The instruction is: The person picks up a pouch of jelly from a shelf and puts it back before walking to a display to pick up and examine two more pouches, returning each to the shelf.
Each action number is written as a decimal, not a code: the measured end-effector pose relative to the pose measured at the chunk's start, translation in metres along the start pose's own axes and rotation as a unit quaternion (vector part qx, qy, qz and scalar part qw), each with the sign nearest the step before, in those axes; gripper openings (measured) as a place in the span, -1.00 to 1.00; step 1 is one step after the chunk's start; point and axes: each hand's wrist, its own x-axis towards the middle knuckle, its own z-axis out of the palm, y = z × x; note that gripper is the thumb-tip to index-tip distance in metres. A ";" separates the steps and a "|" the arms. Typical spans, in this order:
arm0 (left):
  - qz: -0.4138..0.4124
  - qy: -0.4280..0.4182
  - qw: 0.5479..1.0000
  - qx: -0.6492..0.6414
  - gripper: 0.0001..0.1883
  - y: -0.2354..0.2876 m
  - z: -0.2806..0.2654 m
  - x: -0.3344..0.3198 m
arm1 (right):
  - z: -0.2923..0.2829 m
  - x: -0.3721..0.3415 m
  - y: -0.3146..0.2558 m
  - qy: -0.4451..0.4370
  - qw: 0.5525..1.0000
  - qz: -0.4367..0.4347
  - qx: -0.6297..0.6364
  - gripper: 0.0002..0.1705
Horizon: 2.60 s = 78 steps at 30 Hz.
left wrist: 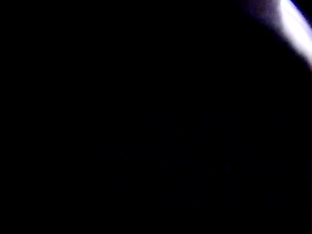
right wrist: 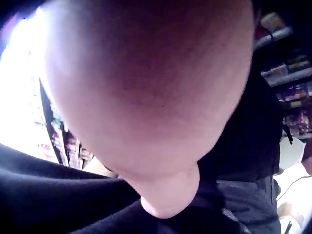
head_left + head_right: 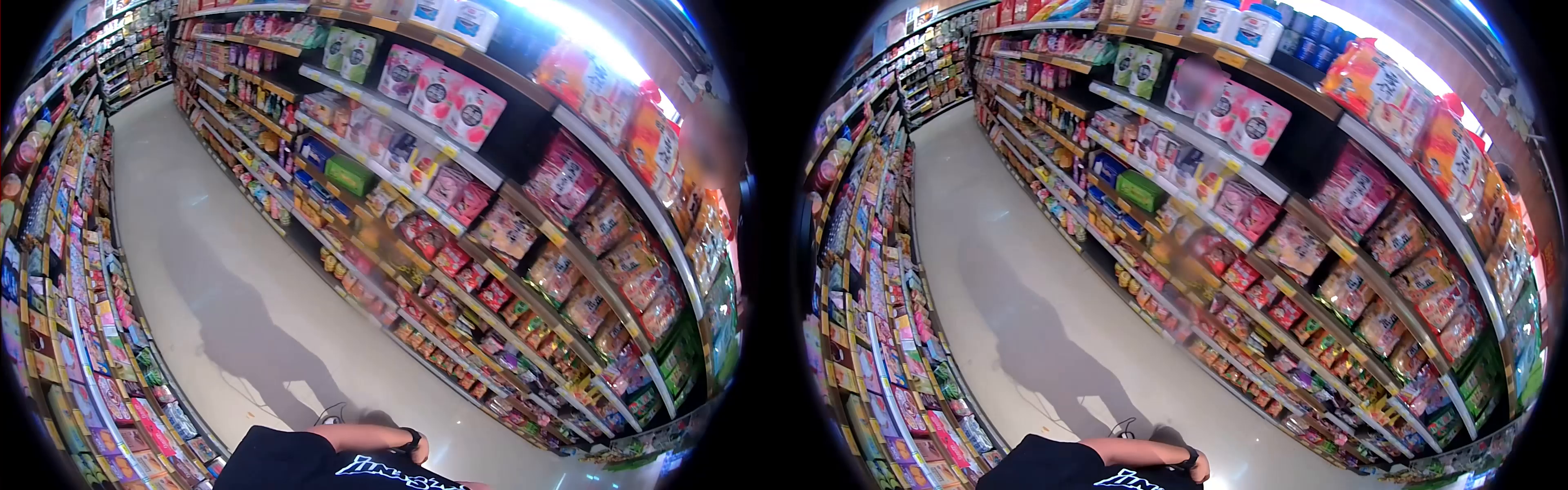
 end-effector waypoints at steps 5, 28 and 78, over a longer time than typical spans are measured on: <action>-0.094 0.239 0.966 -0.009 -0.62 -0.019 -0.009 -0.107 | -0.051 0.049 -0.043 -0.050 0.996 -0.026 -0.065 -0.34; -0.212 0.442 0.871 -0.019 -0.71 -0.158 -0.135 -0.472 | -0.248 0.361 -0.301 -0.414 0.851 -0.233 -0.223 -0.39; 0.062 -0.045 0.995 0.056 -0.71 -0.103 -0.254 -0.333 | 0.032 0.254 -0.225 0.535 0.617 0.142 0.559 -0.34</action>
